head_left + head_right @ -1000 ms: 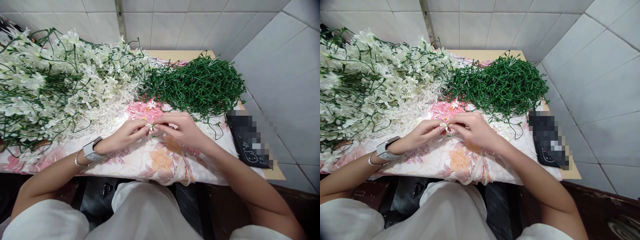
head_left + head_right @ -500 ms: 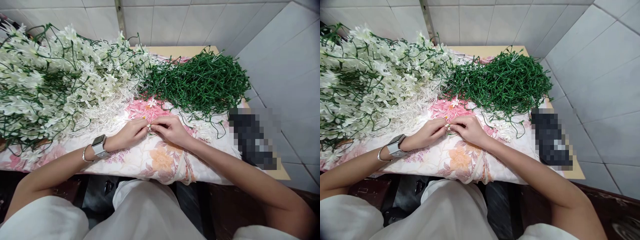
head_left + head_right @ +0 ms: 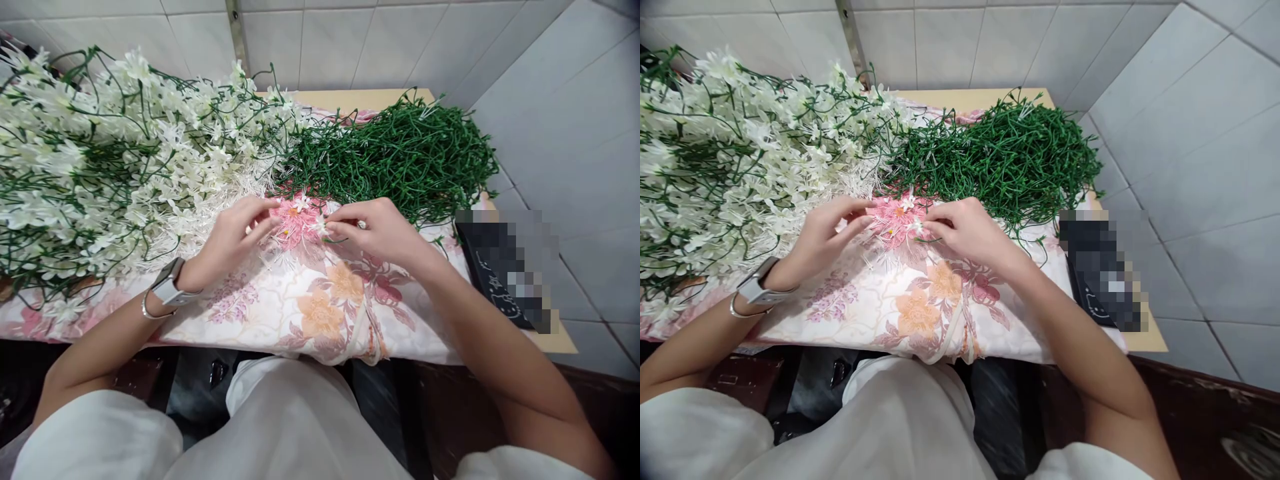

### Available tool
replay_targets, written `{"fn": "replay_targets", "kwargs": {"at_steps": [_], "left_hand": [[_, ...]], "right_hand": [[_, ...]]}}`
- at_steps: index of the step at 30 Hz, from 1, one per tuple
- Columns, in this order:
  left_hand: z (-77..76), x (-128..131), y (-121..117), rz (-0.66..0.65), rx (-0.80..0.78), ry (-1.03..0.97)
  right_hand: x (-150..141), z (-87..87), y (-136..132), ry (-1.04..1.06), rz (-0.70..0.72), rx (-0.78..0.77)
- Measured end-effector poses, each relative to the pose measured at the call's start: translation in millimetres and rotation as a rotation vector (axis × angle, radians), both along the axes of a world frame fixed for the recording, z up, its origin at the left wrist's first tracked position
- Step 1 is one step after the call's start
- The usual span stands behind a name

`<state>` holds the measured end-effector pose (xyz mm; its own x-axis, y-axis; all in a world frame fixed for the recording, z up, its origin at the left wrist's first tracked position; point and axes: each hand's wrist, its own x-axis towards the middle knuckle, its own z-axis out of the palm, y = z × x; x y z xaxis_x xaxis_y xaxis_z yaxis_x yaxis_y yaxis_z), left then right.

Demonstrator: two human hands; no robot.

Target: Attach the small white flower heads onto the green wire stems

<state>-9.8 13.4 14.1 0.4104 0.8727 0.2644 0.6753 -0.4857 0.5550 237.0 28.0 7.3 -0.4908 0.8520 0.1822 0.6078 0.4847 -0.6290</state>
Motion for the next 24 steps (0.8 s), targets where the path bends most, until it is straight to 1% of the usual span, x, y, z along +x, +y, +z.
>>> {"fn": "replay_targets", "kwargs": {"at_steps": [1, 3, 5, 7, 10, 12, 15, 17, 18, 21, 22, 24], "left_hand": [[1.7, -3, 3, 0.038, 0.033, 0.037], [2.2, -7, 7, 0.053, 0.054, 0.142], [0.5, -8, 10, 0.043, 0.029, 0.23], [-0.8, -9, 11, 0.043, -0.011, 0.303], [1.3, -10, 10, 0.055, -0.066, 0.355], [4.7, -11, 9, 0.058, -0.092, 0.35], [10.1, -10, 7, 0.08, -0.067, 0.302], [12.5, -9, 6, 0.097, -0.072, 0.203], [13.1, -8, 6, 0.101, -0.11, 0.128], [12.4, -6, 5, 0.084, -0.295, -0.089], [11.3, -6, 5, 0.081, -0.33, -0.127], [8.2, -6, 6, 0.092, -0.322, -0.149]], "right_hand": [[4, 2.4, 2, -0.103, -0.034, 0.062], [8, 3.8, 2, -0.251, -0.13, 0.235], [5, 1.9, 2, -0.298, -0.2, 0.39], [-2, -1.9, 3, -0.293, -0.168, 0.456], [-15, -9.5, 16, -0.316, -0.029, 0.454], [-23, -14.0, 29, -0.358, 0.014, 0.452], [-35, -15.8, 43, -0.401, 0.031, 0.458], [-41, -12.1, 42, -0.37, 0.041, 0.478], [-43, -9.3, 39, -0.332, 0.051, 0.491], [-46, -1.8, 26, -0.219, 0.095, 0.529], [-46, -1.2, 24, -0.213, 0.103, 0.531], [-46, -4.4, 25, -0.252, 0.092, 0.513]]}}
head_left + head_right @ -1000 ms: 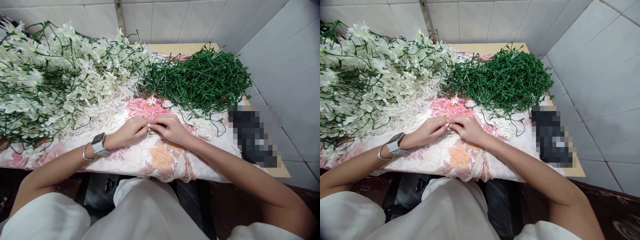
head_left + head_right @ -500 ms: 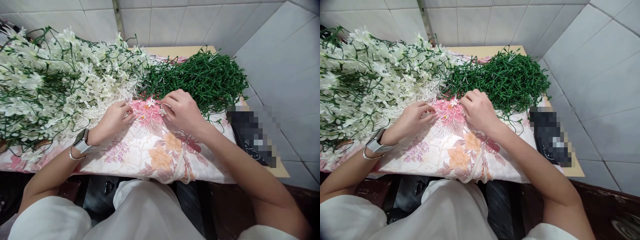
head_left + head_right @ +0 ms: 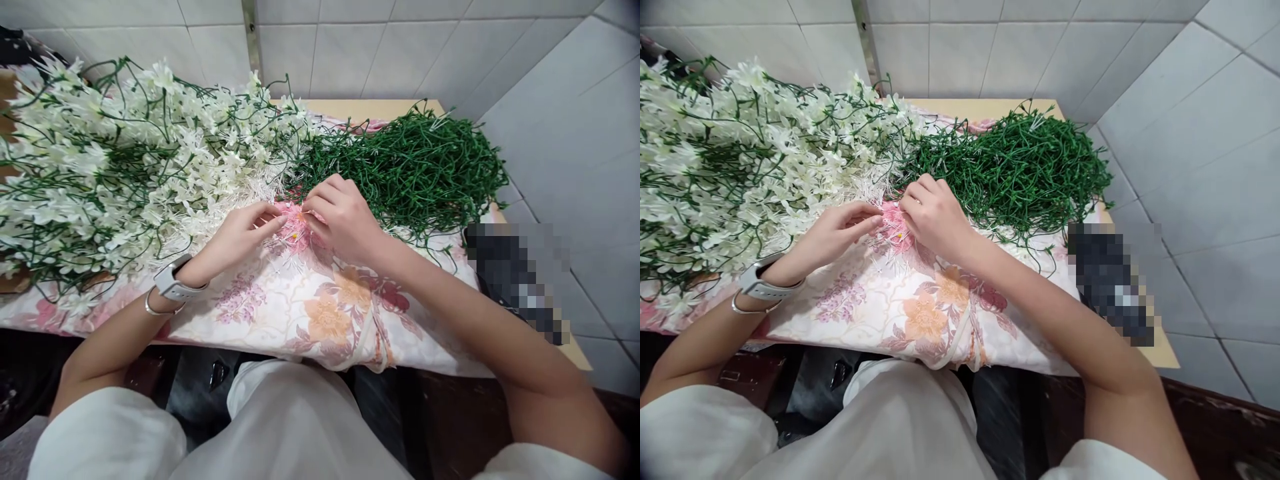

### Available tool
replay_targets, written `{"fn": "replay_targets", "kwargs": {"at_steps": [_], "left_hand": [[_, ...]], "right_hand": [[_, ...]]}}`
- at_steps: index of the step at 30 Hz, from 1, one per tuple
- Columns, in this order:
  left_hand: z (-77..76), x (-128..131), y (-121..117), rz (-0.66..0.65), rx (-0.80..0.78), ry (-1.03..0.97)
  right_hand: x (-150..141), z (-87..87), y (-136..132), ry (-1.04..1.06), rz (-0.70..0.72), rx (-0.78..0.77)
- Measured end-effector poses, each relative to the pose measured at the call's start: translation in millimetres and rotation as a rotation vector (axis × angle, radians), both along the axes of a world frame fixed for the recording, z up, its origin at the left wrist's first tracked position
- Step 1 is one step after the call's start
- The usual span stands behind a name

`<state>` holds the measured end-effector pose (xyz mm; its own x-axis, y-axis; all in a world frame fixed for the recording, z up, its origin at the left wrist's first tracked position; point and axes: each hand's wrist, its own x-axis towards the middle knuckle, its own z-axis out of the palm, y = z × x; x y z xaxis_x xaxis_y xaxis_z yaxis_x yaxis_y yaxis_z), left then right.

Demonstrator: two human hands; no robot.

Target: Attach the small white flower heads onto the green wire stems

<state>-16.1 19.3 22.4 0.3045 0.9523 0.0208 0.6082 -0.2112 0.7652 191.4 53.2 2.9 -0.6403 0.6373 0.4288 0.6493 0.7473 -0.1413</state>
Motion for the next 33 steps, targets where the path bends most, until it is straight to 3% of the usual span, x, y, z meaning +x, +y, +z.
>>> {"fn": "replay_targets", "kwargs": {"at_steps": [4, 7, 12, 14, 21, 26, 33], "left_hand": [[-4.7, -3, 1, 0.018, 0.055, 0.001], [-4.1, -2, 1, 0.026, -0.022, -0.092], [-4.4, 5, 1, -0.088, -0.281, -0.322], [-7.8, 6, 1, -0.088, -0.297, -0.362], [-17.8, -1, 1, 0.145, 0.054, -0.299], [-18.6, 0, -1, 0.133, 0.089, -0.405], [-26.0, -2, -1, 0.118, 0.138, -0.387]], "right_hand": [[0, -13.9, 13, -0.065, -0.119, -0.098], [-4, -15.0, 9, 0.04, -0.144, -0.115], [-9, -9.4, -20, 0.213, 0.032, -0.065], [-7, -13.7, -25, 0.231, 0.087, -0.089], [0, -32.0, -18, 0.063, 0.054, -0.064], [-2, -28.4, -21, 0.005, 0.02, -0.034], [-3, -26.8, -23, -0.052, -0.051, -0.11]]}}
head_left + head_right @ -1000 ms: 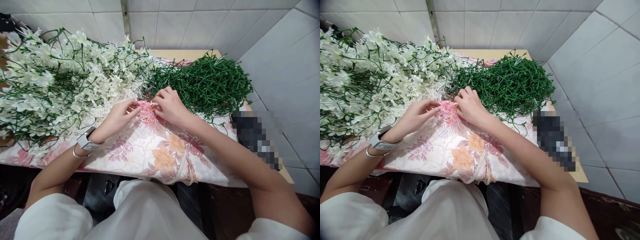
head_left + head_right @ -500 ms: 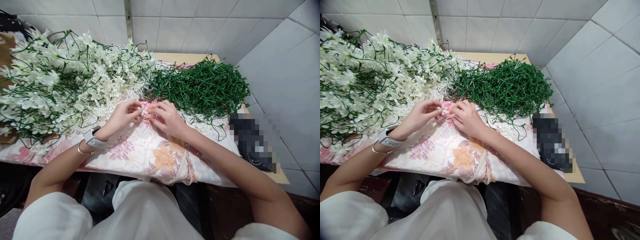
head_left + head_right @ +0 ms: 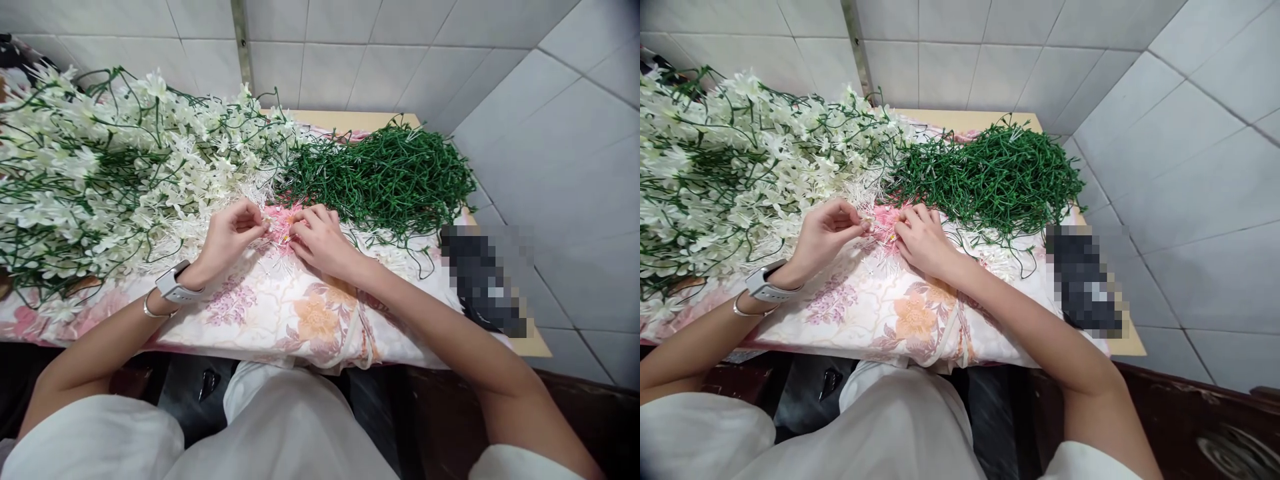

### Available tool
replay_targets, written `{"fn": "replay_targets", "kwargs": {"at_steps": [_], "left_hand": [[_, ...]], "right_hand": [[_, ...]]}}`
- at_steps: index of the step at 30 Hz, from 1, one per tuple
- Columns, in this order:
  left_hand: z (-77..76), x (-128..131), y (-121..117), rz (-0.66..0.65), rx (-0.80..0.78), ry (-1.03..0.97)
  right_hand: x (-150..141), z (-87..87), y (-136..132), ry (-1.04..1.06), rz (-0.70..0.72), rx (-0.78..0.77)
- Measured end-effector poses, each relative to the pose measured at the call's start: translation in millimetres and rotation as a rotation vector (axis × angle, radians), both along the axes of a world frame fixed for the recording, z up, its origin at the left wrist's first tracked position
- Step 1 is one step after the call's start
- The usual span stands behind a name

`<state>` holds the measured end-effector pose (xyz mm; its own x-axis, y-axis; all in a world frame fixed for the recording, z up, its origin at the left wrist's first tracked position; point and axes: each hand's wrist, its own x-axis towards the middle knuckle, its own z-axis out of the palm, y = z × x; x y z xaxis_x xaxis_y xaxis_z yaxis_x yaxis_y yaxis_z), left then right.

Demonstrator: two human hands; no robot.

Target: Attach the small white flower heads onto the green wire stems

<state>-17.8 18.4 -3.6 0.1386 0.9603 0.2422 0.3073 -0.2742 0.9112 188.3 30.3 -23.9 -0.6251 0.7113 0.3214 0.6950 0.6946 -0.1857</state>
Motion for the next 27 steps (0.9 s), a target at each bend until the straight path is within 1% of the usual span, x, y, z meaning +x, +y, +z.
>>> {"fn": "replay_targets", "kwargs": {"at_steps": [4, 8, 9, 11, 14, 16, 19, 23, 27], "left_hand": [[-2.7, -1, 0, -0.055, 0.028, 0.058], [0.4, 3, -5, -0.044, -0.016, 0.107], [1.1, 4, -6, -0.049, -0.028, 0.116], [1.4, 7, -9, -0.08, -0.024, 0.148], [-0.9, 7, -12, -0.126, 0.035, 0.213], [-2.8, 7, -12, -0.131, 0.078, 0.245], [-4.0, 7, -13, -0.132, 0.111, 0.27], [-3.9, 9, -15, -0.144, 0.095, 0.269], [-2.8, 12, -19, -0.138, 0.017, 0.156]], "right_hand": [[1, 4.3, 1, 0.035, -0.013, -0.023], [3, 15.2, -4, 0.247, 0.027, -0.136], [3, 17.5, -6, 0.302, 0.046, -0.148], [3, 20.1, -9, 0.37, 0.082, -0.114], [1, 19.7, -14, 0.394, 0.138, -0.027], [0, 18.1, -15, 0.396, 0.157, -0.011], [-1, 15.7, -16, 0.394, 0.146, -0.015], [-2, 14.0, -17, 0.399, 0.123, -0.016], [-3, 16.6, -19, 0.454, 0.12, -0.053]]}}
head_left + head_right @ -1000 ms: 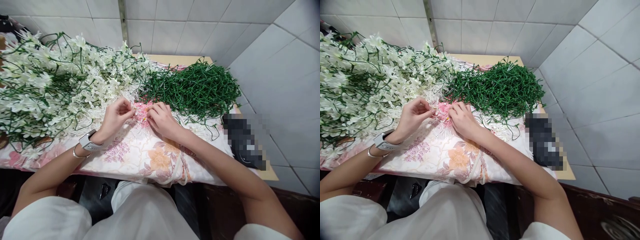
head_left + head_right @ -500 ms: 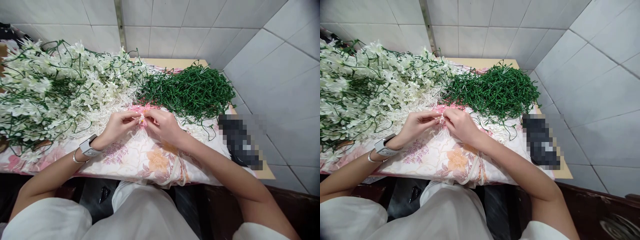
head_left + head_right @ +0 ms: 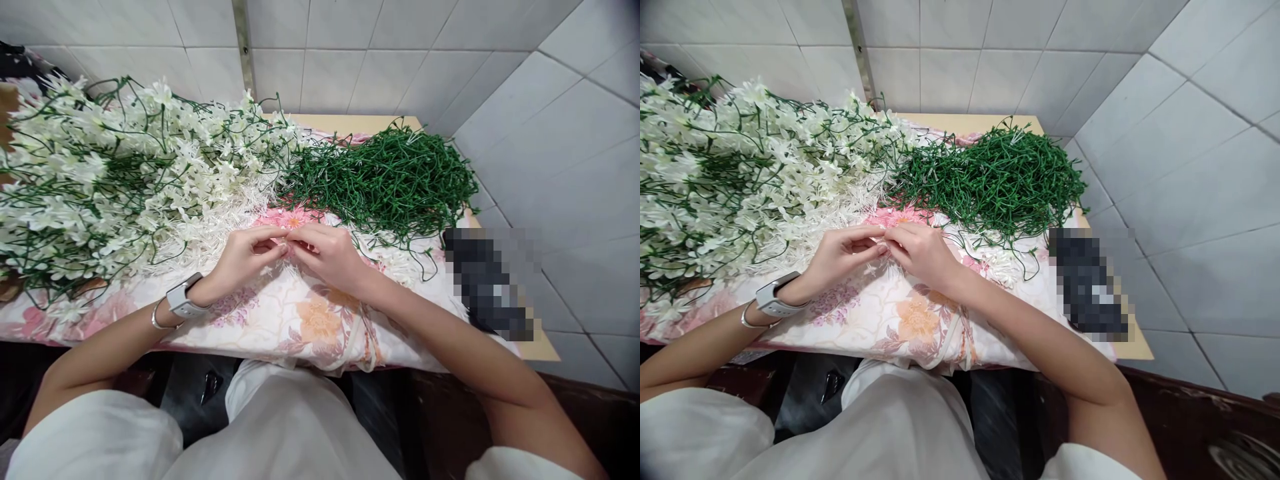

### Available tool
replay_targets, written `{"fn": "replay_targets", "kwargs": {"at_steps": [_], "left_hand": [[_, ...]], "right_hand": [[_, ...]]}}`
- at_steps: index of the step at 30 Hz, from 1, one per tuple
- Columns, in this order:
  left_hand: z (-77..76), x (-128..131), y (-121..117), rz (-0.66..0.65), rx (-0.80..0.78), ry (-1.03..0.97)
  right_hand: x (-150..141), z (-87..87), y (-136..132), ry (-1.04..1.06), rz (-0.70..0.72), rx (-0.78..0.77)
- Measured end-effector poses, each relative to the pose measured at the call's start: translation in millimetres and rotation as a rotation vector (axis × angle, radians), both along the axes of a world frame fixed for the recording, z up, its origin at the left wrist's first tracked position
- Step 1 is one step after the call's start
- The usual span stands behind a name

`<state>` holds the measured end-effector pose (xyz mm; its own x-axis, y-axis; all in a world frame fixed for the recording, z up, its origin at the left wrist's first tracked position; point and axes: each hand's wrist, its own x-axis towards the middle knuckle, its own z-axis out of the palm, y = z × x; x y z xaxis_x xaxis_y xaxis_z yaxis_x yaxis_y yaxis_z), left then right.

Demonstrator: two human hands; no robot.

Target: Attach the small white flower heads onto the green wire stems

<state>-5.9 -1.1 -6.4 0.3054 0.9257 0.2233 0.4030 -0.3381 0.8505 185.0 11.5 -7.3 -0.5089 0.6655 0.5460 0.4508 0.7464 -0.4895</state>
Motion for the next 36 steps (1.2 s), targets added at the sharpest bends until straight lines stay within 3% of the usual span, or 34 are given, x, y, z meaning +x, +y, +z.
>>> {"fn": "replay_targets", "kwargs": {"at_steps": [3, 7, 11, 17, 21, 27, 30, 36], "left_hand": [[4.4, 2, -3, 0.012, -0.099, -0.126], [12.5, 5, -6, 0.027, -0.167, -0.224], [15.5, 6, -8, 0.002, -0.211, -0.276], [15.9, 6, -8, 0.035, -0.268, -0.442], [14.7, 6, -2, 0.04, -0.365, -0.367], [11.1, 6, -2, 0.041, -0.314, -0.384], [12.5, 7, -4, 0.038, -0.377, -0.43], [18.8, 11, -10, -0.049, -0.576, -0.477]], "right_hand": [[-1, 5.3, -3, 0.103, -0.035, -0.128], [-2, 11.8, -6, 0.347, -0.106, -0.5], [-1, 13.7, -2, 0.551, -0.015, -0.813], [2, 17.6, 1, 0.642, -0.029, -0.896], [4, 20.9, -1, 0.647, -0.006, -0.95], [1, 21.3, -6, 0.661, 0.004, -0.974], [1, 21.4, -9, 0.608, -0.024, -0.834], [8, 16.8, -11, 0.08, -0.13, 0.065]]}}
